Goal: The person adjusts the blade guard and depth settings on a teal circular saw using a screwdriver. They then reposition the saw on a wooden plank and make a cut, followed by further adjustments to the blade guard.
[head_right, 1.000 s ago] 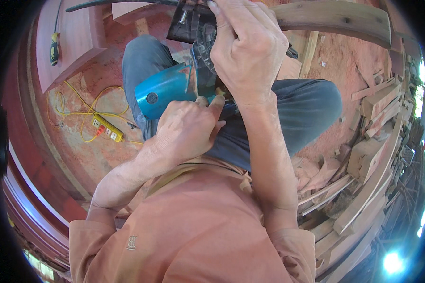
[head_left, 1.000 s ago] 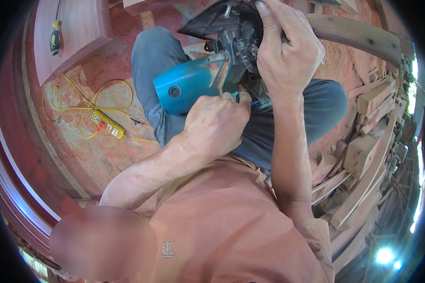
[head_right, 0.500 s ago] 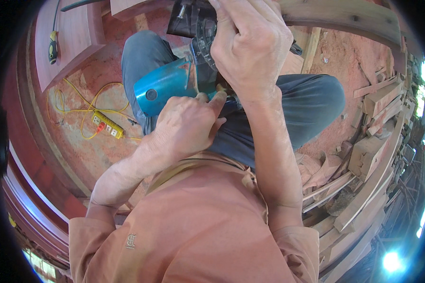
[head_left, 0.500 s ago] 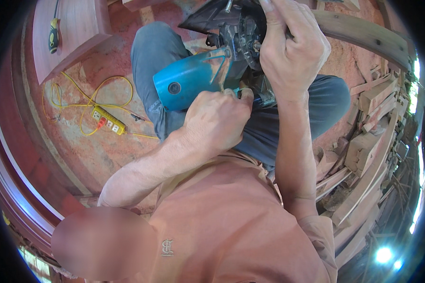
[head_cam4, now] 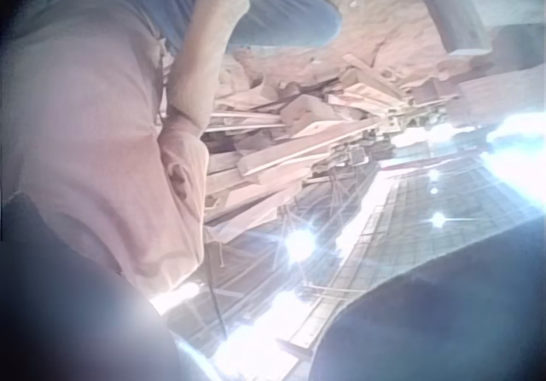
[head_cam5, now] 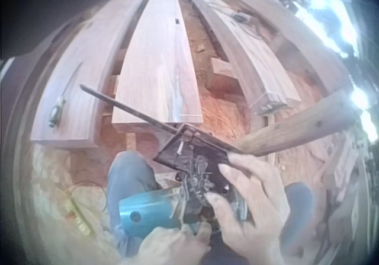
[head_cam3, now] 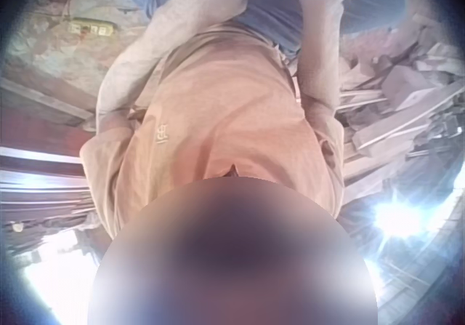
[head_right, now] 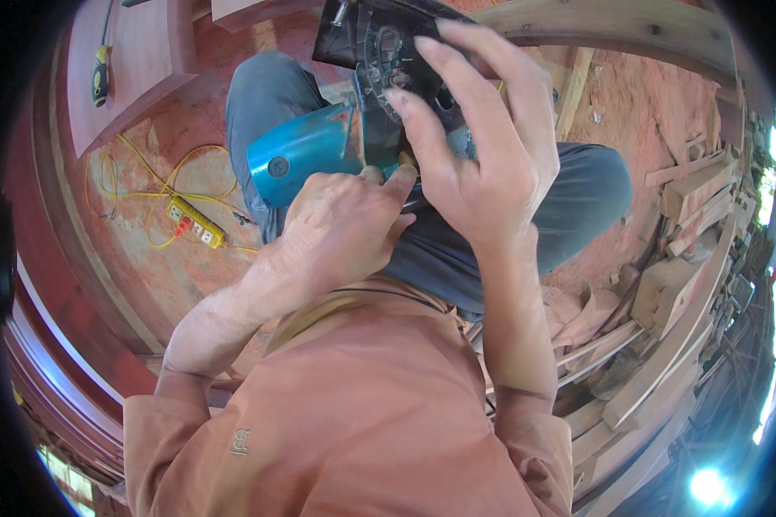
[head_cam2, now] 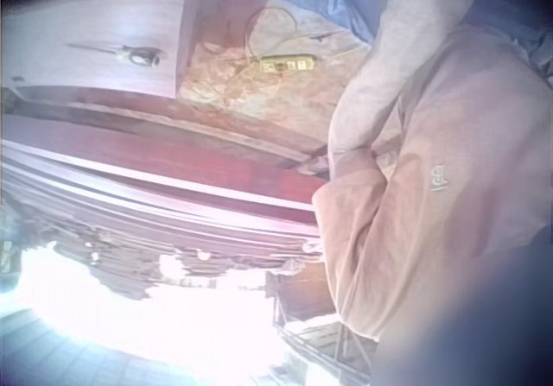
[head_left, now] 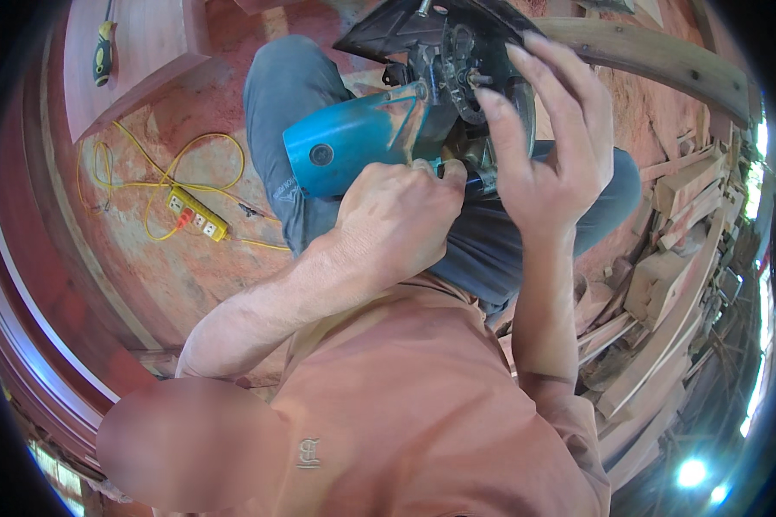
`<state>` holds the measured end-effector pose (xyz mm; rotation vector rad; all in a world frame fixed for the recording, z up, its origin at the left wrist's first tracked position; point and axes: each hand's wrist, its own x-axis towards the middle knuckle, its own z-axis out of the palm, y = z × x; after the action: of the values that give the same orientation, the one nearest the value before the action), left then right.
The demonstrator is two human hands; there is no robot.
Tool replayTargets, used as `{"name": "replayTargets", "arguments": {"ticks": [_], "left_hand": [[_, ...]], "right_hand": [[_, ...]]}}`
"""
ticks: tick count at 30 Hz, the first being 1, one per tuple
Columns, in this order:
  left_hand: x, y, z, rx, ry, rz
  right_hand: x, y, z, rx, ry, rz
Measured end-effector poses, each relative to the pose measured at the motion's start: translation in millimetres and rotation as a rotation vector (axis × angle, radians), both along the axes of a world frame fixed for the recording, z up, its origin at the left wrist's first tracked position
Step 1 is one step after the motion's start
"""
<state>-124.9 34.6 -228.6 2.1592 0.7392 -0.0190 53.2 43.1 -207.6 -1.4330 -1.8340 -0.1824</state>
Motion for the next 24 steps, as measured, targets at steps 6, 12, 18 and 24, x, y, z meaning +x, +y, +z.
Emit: {"name": "replayTargets", "arguments": {"ticks": [6,12,18,24], "left_hand": [[1,3,0,-0.017,0.006,-0.042],[1,1,0,-0.001,-0.004,-0.014],[1,-1,0,0.009,0.009,-0.020],[3,-4,1,0.011,0.053,-0.036]], "right_hand": [[-12,-21,-17,-0.248,0.195,-0.154],[-1,-14,-17,-0.248,0.218,-0.018],[1,-17,5,-0.280,0.308,0.002],[1,29,0,0.250,-0.027,-0.001]]}}
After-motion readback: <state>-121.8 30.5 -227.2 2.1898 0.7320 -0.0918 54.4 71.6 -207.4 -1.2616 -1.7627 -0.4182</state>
